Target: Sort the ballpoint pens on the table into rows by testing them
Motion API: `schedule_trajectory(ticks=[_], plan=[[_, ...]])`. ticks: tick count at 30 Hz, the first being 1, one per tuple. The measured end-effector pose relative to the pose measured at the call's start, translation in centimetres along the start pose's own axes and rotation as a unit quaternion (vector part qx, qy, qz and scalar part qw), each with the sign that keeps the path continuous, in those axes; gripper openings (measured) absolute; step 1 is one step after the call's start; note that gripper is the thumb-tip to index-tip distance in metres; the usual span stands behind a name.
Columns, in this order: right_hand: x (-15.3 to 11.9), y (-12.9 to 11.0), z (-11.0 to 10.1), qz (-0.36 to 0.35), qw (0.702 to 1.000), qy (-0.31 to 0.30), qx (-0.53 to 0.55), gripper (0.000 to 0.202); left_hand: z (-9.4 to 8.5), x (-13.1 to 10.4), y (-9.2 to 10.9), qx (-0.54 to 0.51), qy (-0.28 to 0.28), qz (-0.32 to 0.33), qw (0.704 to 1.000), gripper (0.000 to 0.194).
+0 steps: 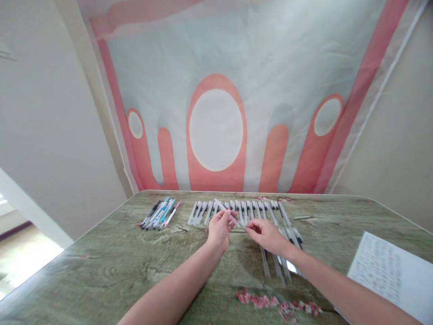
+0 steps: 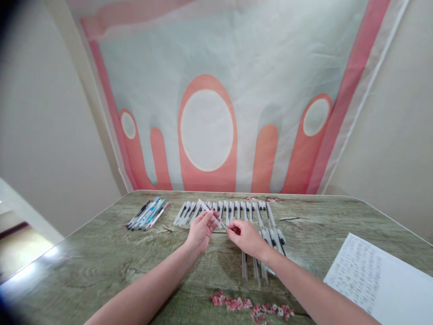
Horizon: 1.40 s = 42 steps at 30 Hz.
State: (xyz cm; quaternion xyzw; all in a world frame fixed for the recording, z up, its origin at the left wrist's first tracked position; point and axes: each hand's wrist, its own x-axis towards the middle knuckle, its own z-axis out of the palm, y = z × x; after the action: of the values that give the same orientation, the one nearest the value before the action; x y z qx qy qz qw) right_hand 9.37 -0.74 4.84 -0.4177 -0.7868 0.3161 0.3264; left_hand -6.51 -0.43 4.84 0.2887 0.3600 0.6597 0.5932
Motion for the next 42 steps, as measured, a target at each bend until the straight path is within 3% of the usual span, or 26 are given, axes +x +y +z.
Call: schedule_trajectory(ticks=[4,8,11,18,24,28,33,42], plan=[[0.3,0.1,-1.6,-0.045,0.995,-0.069,-0.048,0.021,-0.1,0.3,0.6,0.040,0.017,0.028,0.999,0.026],[0.7,1.0,-3.3,-0.027,0.992,-0.050,-0.115,0.019,-0.1,0.1,0.5,0.157,-0.032,-0.030,0.987,0.024],[0.6,1.5,-3.6,0.001,0.990,-0.063,-0.127,0.016,0.0,-0.6,-0.3,0.285,-0.101,-0.091,0.949,0.020],[0.4,1.6,-3.2,-0.001,0.984,-0.097,-0.153,0.013,-0.1,-1.2,-1.3,0.461,-0.152,-0.060,0.872,0.019],[0.2,1.3,-3.5,-0.020,0.978,-0.113,-0.174,0.020,-0.5,-1.2,-1.6,0.513,-0.189,-0.093,0.832,0.019],[-0.1,1.4,-3.2,-0.045,0.970,-0.127,-0.205,0.016,-0.4,-1.4,-1.6,0.512,-0.209,-0.115,0.825,0.017],[-0.3,1.6,-2.5,-0.061,0.960,-0.140,-0.235,0.015,-0.4,-1.5,-1.6,0.527,-0.226,-0.092,0.814,0.020],[-0.1,1.7,-2.2,-0.052,0.957,-0.130,-0.255,0.012,-0.1,-1.7,-1.4,0.560,-0.216,-0.084,0.795,0.024]])
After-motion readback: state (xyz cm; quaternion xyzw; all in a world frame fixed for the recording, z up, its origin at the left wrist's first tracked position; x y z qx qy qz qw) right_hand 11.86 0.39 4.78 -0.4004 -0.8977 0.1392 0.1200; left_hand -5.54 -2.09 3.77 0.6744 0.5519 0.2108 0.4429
